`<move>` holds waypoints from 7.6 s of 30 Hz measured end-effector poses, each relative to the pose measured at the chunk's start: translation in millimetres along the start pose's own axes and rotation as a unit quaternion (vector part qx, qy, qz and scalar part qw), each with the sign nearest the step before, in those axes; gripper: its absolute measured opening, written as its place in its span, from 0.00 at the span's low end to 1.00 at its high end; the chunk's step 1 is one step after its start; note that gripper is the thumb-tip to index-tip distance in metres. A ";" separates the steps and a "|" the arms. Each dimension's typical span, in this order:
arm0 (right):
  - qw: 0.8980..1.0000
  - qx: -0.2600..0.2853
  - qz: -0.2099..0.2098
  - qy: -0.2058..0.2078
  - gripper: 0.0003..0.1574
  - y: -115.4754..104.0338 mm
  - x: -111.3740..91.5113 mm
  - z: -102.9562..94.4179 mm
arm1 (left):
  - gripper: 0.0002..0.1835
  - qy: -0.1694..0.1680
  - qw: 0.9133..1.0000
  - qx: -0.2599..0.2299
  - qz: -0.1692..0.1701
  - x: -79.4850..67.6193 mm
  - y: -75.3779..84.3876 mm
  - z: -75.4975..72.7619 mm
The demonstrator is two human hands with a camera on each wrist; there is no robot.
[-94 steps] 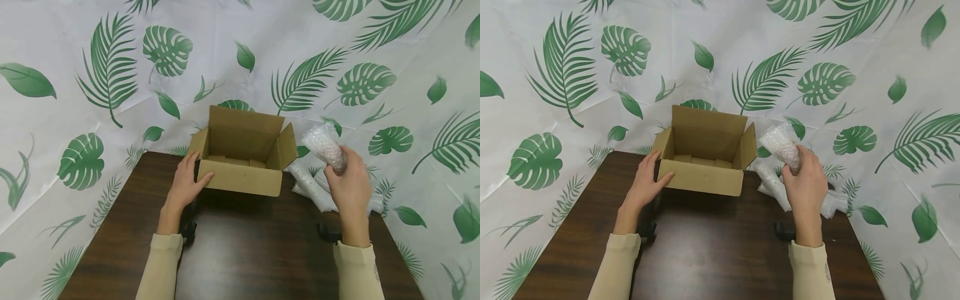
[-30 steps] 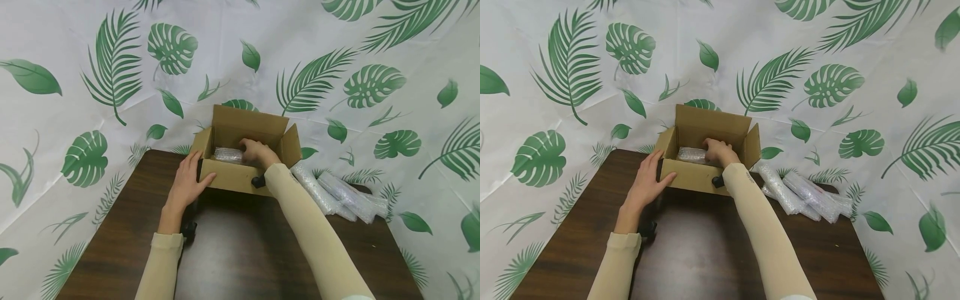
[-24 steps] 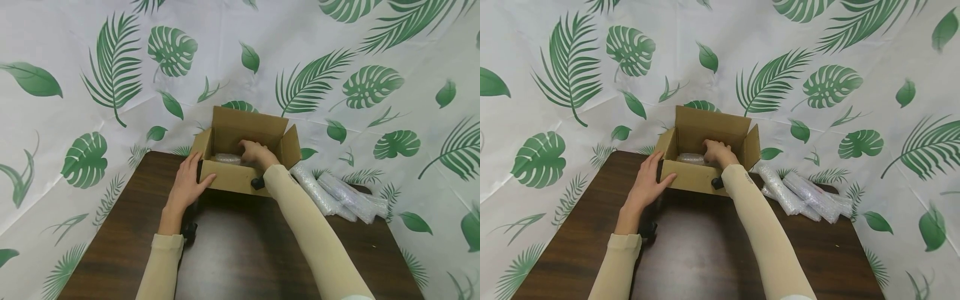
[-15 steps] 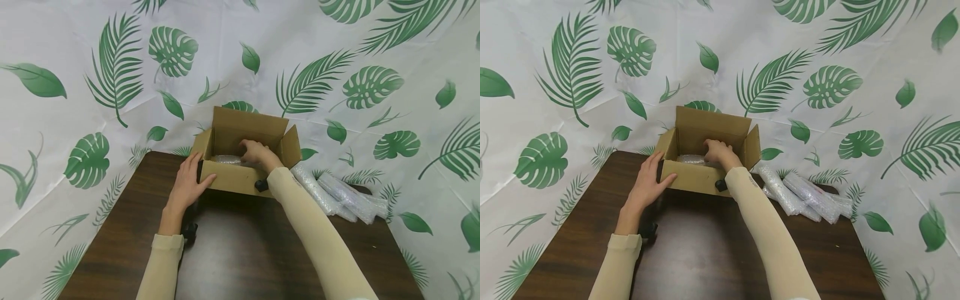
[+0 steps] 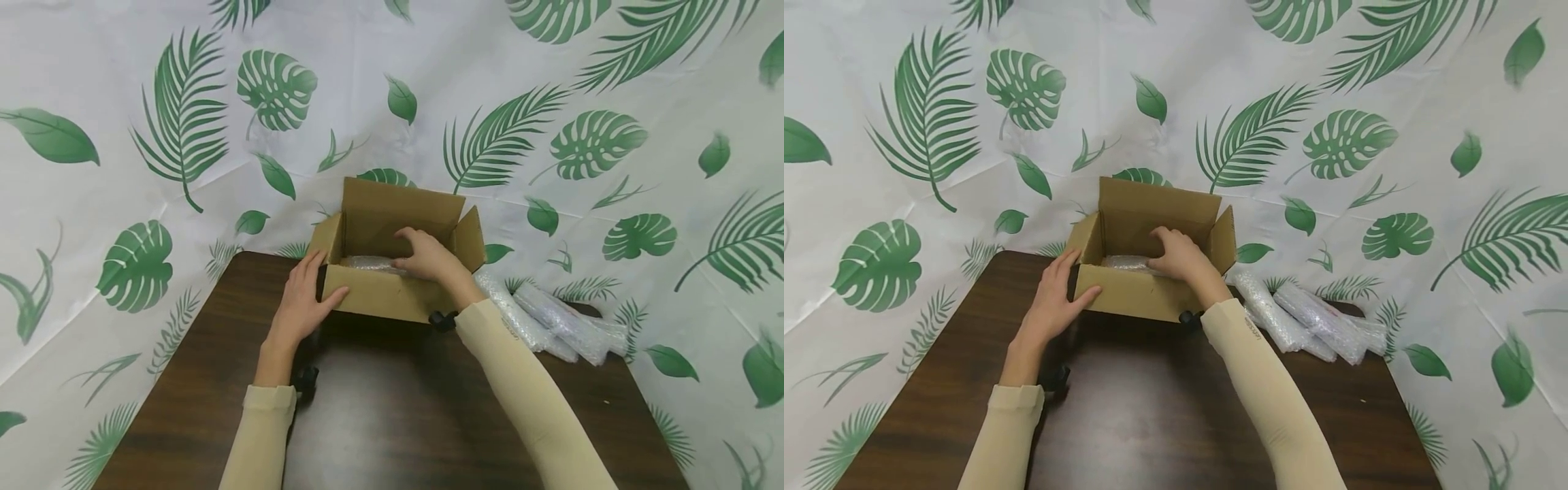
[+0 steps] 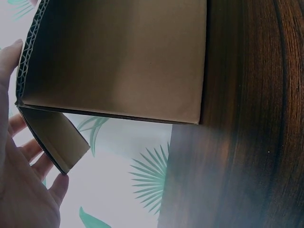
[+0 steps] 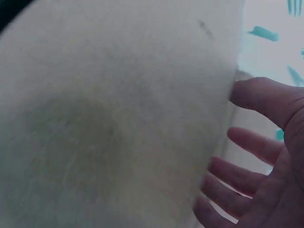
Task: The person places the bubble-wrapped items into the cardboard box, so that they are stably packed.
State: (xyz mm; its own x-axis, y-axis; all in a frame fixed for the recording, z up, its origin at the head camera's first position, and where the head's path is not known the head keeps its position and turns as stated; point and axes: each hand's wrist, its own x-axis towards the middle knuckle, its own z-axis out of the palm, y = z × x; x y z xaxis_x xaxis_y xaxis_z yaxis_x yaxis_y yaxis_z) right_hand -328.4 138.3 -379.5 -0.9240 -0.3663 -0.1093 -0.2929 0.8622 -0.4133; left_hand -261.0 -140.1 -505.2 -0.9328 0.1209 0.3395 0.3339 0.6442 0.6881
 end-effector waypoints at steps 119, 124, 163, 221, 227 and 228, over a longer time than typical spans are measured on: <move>0.962 0.011 0.240 0.131 0.39 196.6 -130.7 10.1 | 0.56 -0.020 0.999 0.051 -0.001 -1.3 15.0 5.7; 0.964 0.022 0.220 0.149 0.40 183.1 -137.0 -6.8 | 0.55 -0.017 0.999 0.050 0.005 -0.7 15.5 5.9; 0.917 -0.031 0.005 0.397 0.30 43.7 -106.9 -75.3 | 0.56 -0.020 0.999 0.035 0.013 1.5 13.3 8.5; 0.993 -0.111 0.005 -0.050 0.30 -3.2 47.4 -8.0 | 0.54 -0.007 0.999 0.052 0.009 3.0 11.8 8.5; 0.993 -0.103 0.013 -0.051 0.33 -4.0 40.6 -8.9 | 0.54 -0.008 0.998 0.054 0.014 4.4 13.1 9.9; 0.993 -0.105 0.013 -0.048 0.34 -3.9 39.7 -9.0 | 0.53 -0.008 0.998 0.053 0.014 4.6 13.3 10.0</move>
State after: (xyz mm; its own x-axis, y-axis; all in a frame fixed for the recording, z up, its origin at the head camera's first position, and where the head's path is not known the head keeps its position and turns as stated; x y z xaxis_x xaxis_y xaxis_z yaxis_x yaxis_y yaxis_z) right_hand -366.2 123.5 -374.1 -0.9069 -0.3665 -0.2079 -0.3239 0.9220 -0.2123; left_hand -262.2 -123.5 -500.9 -0.9258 0.1507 0.3466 0.3438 0.7167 0.6067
